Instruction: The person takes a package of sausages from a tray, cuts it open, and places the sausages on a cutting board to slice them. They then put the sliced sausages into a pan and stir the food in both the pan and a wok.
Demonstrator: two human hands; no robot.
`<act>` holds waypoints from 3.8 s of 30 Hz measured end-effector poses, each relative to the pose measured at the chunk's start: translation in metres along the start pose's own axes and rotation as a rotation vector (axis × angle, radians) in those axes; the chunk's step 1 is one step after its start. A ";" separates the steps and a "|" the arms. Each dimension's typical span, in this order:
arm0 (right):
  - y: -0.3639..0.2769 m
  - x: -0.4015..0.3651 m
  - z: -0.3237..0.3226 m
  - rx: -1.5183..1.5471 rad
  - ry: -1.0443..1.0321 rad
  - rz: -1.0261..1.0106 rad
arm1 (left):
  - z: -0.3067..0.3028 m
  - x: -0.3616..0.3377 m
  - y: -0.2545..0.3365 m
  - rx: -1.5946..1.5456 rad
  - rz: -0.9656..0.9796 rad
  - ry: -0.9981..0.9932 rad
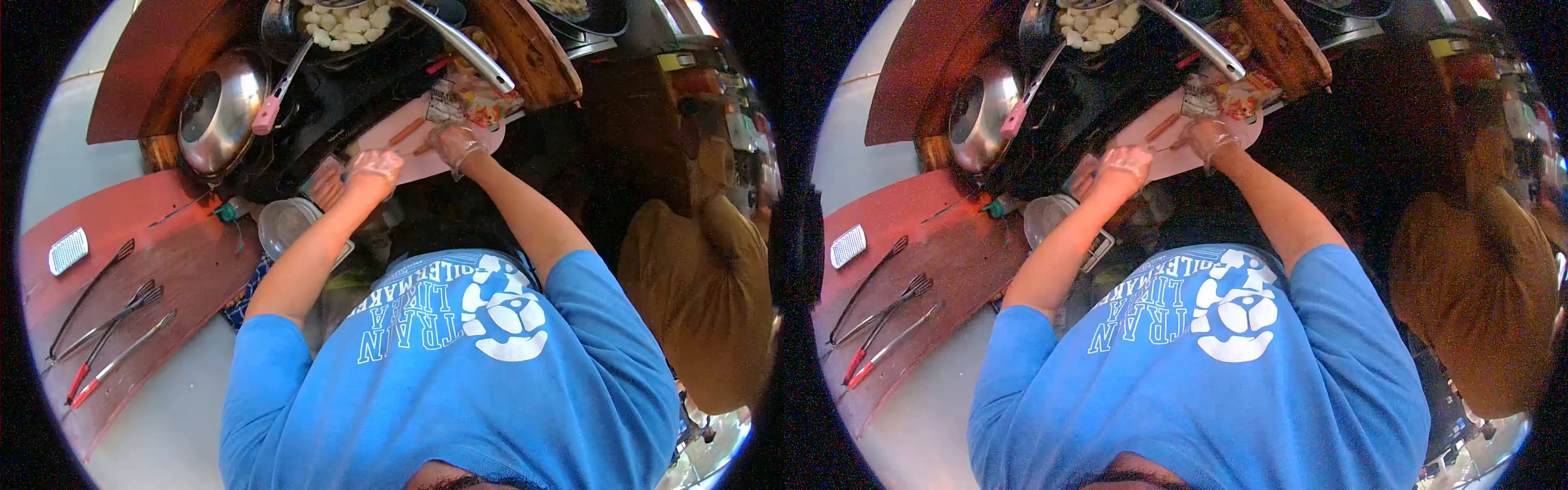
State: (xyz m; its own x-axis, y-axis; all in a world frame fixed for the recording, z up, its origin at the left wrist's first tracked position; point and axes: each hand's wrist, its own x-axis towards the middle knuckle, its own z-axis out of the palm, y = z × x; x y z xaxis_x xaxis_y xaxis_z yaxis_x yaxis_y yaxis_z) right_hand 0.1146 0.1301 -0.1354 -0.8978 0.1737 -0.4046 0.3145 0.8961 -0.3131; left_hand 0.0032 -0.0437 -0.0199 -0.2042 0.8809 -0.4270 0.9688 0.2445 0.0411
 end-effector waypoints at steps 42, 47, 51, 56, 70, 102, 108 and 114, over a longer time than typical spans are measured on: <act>0.007 -0.119 -0.112 1.596 0.290 0.237 | -0.039 -0.006 0.092 -0.770 -0.033 0.688; 0.002 -0.122 -0.123 1.790 0.259 0.119 | -0.049 -0.015 0.085 -0.571 0.104 0.770; 0.000 -0.127 -0.134 1.883 0.188 0.133 | -0.051 -0.013 0.087 -0.613 0.094 0.803; -0.003 -0.131 -0.144 1.733 0.200 0.148 | -0.052 -0.019 0.092 -0.590 -0.003 0.670; 0.006 -0.138 -0.133 1.681 0.184 0.149 | -0.056 -0.018 0.105 -0.458 0.026 0.476; 0.002 -0.118 -0.096 1.610 -0.067 0.123 | -0.054 -0.018 0.114 -0.460 0.057 0.627; -0.002 -0.088 -0.081 0.746 0.341 -0.225 | -0.067 -0.016 0.117 -0.643 -0.097 0.691; -0.016 -0.097 -0.099 1.154 0.417 -0.159 | -0.080 -0.021 0.118 -0.858 -0.311 0.658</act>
State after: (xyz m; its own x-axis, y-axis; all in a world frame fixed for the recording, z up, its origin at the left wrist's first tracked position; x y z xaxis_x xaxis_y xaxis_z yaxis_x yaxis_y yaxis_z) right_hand 0.1667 0.1395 -0.0061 -0.9138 0.4024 -0.0542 0.0904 0.0713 -0.9934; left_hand 0.1106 -0.0007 0.0662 -0.7002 0.7136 0.0223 0.4974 0.4651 0.7323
